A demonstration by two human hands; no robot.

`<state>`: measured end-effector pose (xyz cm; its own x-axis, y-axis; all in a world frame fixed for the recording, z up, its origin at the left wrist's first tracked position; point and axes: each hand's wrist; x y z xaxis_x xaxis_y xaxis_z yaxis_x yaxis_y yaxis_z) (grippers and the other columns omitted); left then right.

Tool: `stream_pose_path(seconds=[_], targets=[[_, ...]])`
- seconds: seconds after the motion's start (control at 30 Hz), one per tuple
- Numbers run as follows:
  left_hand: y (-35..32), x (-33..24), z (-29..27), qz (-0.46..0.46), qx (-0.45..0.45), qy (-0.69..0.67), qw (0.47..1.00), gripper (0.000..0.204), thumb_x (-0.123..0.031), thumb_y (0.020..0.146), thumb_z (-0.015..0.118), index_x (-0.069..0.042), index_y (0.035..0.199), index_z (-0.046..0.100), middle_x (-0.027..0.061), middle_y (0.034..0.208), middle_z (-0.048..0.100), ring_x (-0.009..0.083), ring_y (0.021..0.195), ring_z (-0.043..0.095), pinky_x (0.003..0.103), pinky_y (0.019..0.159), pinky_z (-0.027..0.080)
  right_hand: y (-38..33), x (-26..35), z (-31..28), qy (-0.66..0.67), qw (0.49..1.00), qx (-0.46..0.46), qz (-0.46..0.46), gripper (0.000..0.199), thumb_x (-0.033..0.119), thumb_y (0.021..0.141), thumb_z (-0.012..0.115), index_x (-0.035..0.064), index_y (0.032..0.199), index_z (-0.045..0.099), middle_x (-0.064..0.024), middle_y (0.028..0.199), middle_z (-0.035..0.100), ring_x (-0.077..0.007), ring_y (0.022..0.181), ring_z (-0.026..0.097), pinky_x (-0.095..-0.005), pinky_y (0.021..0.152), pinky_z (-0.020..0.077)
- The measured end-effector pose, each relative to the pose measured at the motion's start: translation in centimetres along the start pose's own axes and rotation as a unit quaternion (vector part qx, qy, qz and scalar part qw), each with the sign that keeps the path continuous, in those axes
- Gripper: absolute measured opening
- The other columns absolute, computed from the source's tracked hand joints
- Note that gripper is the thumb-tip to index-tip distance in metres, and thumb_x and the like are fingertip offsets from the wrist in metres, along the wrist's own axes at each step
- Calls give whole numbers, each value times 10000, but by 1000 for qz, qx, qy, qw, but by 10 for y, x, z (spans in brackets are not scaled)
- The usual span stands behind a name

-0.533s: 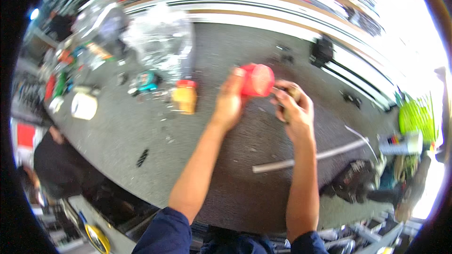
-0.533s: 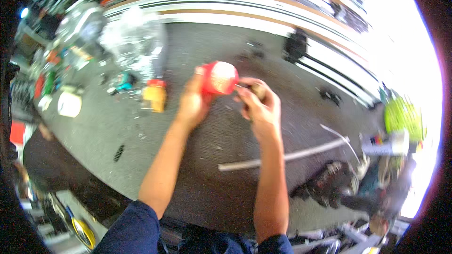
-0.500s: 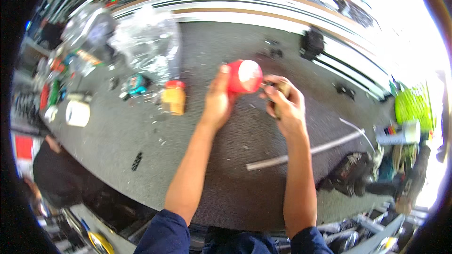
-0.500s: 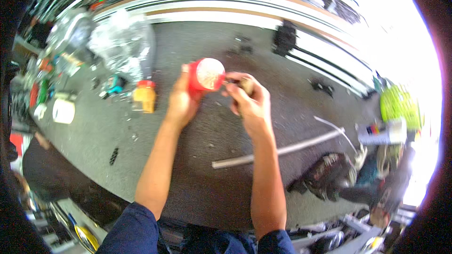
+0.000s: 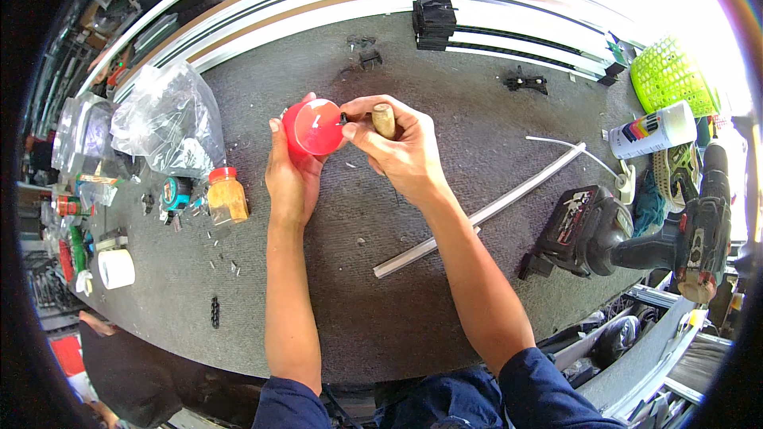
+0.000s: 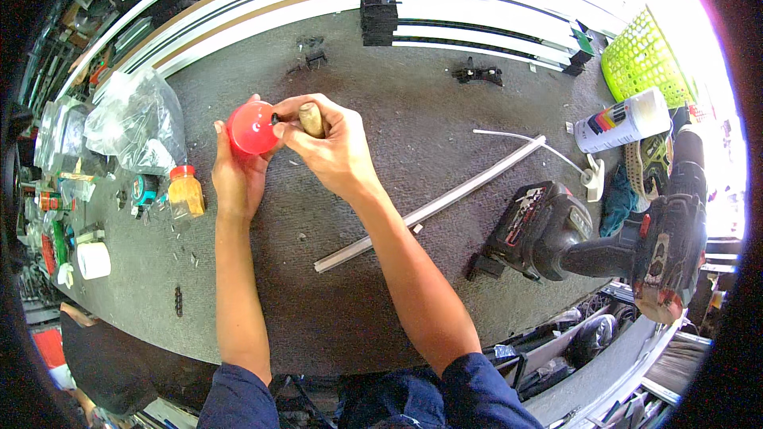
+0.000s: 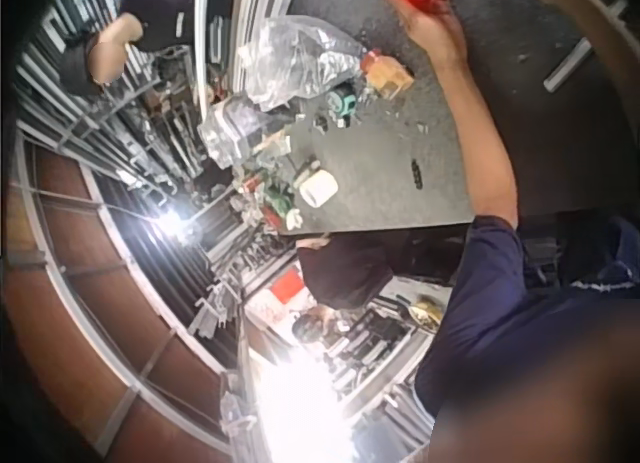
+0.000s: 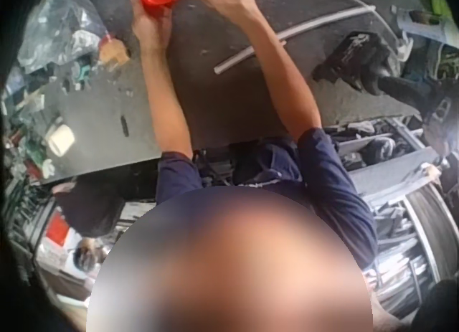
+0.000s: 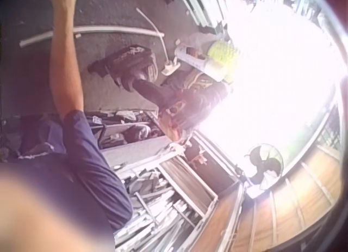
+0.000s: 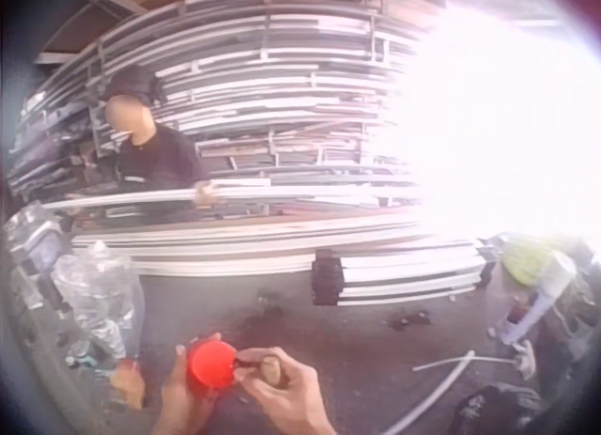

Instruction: The person uses pliers to strip the ends of a small black plastic component, then uses a screwdriver to manipulate a small metal piece. They place the metal piece into a red plastic container and continue handling small parts on the workbench.

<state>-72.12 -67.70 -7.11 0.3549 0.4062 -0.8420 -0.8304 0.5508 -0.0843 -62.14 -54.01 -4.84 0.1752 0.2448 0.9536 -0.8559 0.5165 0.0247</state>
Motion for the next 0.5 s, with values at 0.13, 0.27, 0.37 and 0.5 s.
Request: stream_pose_path(seconds=[0.13,0.27,0.37,0.5], targets=[[0,0,-1,-2,10,-4,1000,623,-485,1128,297,4,1465,483,137,1477,555,246,1319,577,420,1077,517,0,-4,5,-10,999,1,-50,194,20,869,777,24,1053,714,-19,963,730,-65,866,633,-258,786,547],[0,-1,-2,-8,11,-9,1000,611,-485,1126,319,1,1450,500,133,1455,570,237,1318,577,406,1084,508,-1,-6,9,-69,992,-13,-104,197,11,880,793,16,1060,714,-17,957,714,-66,893,623,-255,814,545],[-1,-1,-1,2,20,5,1000,618,-489,1125,326,6,1454,494,140,1425,589,233,1305,585,398,1078,507,-1,-8,9,-82,990,-22,-113,199,26,868,801,22,1046,712,-23,968,723,-73,897,633,-262,820,546],[-3,-2,1,13,26,18,999,623,-487,1125,329,10,1467,482,150,1415,594,231,1305,584,389,1091,489,-1,-8,9,-90,989,-28,-114,211,35,847,804,34,1037,712,-48,987,742,-99,915,665,-287,845,554]])
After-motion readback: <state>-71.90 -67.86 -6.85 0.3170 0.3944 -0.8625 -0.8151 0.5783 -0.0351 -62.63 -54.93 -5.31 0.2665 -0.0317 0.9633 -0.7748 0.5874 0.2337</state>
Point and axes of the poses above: each hand's wrist, its own y-axis towards the middle knuckle, its own z-axis out of the palm, x = y × z
